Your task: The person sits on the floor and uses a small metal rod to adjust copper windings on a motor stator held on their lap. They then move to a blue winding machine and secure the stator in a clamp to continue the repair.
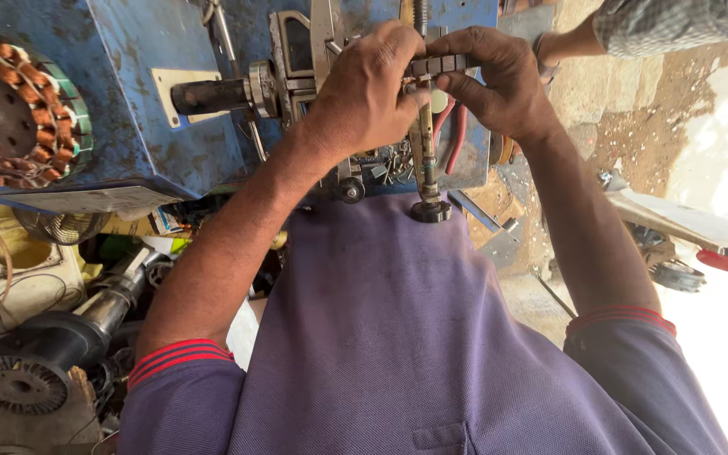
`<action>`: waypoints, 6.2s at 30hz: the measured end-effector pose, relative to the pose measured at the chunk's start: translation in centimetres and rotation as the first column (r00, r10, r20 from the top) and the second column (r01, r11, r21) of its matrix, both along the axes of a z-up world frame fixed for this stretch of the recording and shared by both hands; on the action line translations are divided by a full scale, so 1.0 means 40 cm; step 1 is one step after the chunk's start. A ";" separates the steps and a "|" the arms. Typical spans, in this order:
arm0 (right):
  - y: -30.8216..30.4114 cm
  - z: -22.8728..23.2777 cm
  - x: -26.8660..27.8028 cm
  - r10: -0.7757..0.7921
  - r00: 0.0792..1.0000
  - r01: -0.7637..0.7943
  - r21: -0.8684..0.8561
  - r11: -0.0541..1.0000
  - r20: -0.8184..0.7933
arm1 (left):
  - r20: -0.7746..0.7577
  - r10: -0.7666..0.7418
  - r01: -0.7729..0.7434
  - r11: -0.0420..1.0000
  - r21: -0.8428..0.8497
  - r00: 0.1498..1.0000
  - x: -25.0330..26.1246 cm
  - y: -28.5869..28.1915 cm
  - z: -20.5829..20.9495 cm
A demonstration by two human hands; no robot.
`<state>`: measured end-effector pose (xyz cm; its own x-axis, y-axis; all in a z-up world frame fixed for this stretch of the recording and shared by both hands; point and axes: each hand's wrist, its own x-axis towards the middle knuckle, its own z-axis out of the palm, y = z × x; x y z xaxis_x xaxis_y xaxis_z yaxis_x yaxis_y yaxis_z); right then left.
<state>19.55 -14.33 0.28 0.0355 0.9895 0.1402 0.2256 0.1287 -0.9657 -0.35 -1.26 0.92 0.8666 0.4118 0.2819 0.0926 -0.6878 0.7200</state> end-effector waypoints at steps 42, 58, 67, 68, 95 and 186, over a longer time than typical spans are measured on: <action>-0.145 -0.216 -0.183 -0.375 0.906 0.366 -0.080 0.927 -0.197 | -0.442 0.500 -0.664 0.621 -0.416 0.745 -0.685 -0.295 -0.402; -0.146 -0.196 -0.192 -0.457 0.877 0.420 -0.228 0.879 -0.147 | -0.198 0.322 -0.333 0.943 -0.023 0.926 -0.246 -0.363 -0.466; -0.324 -0.148 -0.193 -0.538 0.817 0.465 -0.315 0.827 -0.207 | -0.146 0.397 -0.370 0.911 0.183 0.906 -0.246 -0.390 -0.463; -0.343 -0.150 -0.191 -0.548 0.809 0.468 -0.332 0.819 -0.210 | -0.123 0.419 -0.389 0.897 0.208 0.900 -0.259 -0.402 -0.453; -0.256 0.121 -0.319 -0.294 0.906 0.259 -0.151 0.954 -0.305 | 0.286 0.285 0.027 0.665 -0.747 0.915 -0.215 -0.321 0.075; -0.059 -0.083 -0.157 -0.533 0.790 0.513 -0.147 0.845 -0.303 | 0.119 -0.065 0.112 0.883 -0.455 0.991 0.027 0.055 0.107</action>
<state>13.27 -16.71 -3.06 0.5831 0.8120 -0.0246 -0.0790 0.0265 -0.9965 0.71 0.93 5.19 0.8836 0.4386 0.1640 -0.0396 -0.2790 0.9595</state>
